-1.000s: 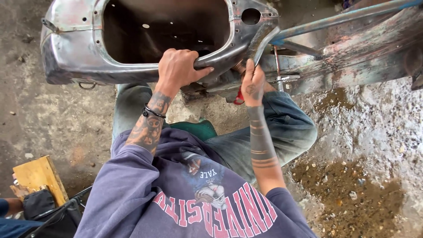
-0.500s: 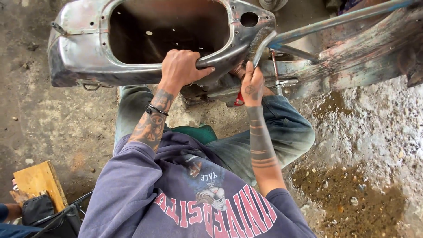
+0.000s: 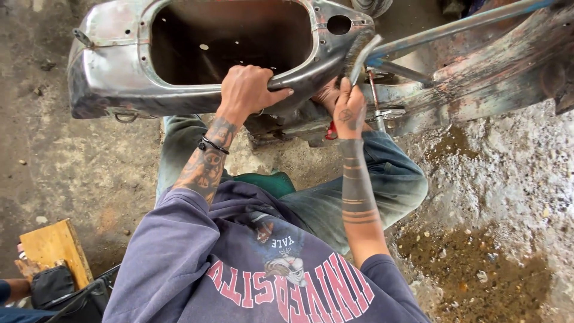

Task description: Cleaning the interior and edges of a motorcycle frame component using a wire brush and a scraper to remove dirt or rust.

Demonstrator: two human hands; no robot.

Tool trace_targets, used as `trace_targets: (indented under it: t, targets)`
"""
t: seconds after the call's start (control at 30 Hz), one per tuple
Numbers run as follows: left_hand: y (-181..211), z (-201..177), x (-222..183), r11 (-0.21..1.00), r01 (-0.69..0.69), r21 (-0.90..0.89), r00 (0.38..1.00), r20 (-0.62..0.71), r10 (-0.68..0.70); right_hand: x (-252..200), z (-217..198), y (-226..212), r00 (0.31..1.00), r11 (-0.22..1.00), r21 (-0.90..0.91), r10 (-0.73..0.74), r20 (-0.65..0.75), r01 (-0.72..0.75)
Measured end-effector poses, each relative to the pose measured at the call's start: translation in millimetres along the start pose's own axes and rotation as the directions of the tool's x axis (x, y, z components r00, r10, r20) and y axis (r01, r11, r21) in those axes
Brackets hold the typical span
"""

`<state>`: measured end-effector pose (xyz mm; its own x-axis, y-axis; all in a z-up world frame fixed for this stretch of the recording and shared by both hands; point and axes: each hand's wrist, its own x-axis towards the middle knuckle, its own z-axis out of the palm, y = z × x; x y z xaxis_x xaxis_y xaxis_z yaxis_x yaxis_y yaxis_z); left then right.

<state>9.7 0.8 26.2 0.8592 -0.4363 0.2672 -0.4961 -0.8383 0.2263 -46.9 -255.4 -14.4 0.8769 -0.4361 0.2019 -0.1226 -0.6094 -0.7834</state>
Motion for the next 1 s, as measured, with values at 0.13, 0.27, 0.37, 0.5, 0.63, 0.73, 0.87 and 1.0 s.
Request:
trace_targets:
  t: [0.13,0.27,0.37,0.5,0.63,0.73,0.87,1.0]
  targets:
    - [0.6,0.3,-3.4,1.000,-0.003,-0.015,1.000,0.012,0.003,13.3,-18.9,-8.6,0.999,0.999,-0.004,-0.045,-0.026,0.045]
    - [1.1,4.6,-9.8,0.999,-0.031,-0.007,0.999,-0.029,0.031,-10.2,-9.5,0.3,1.000,1.000,0.015,-0.013,0.012,0.013]
    - [-4.2,20.7,-5.2,0.996,-0.046,0.077,0.999,0.028,0.044,-17.5,4.4,22.6,0.999,1.000,0.025,-0.006,0.044,0.005]
    - [-7.6,26.3,-4.6,0.992,-0.077,0.095,0.997,0.025,0.075,6.4,5.0,33.5,0.996,0.998,-0.001,0.061,0.070,-0.061]
    - [-4.4,29.6,-15.3,0.986,-0.122,0.113,0.992,-0.030,0.127,15.2,-3.9,50.4,0.988,0.994,-0.007,-0.109,-0.110,0.109]
    - [-9.8,35.0,-13.5,0.985,-0.127,0.117,0.988,-0.075,0.136,0.8,1.3,45.5,0.990,0.990,0.044,-0.135,-0.046,0.137]
    - [-15.0,41.1,-13.1,0.982,-0.122,0.146,0.982,-0.125,0.141,-14.6,12.4,45.6,0.996,0.993,0.092,-0.072,0.044,0.068]
    - [-14.2,40.2,-12.1,0.980,-0.125,0.154,0.984,-0.106,0.143,16.1,6.6,54.5,0.997,0.985,0.163,-0.063,0.034,0.057]
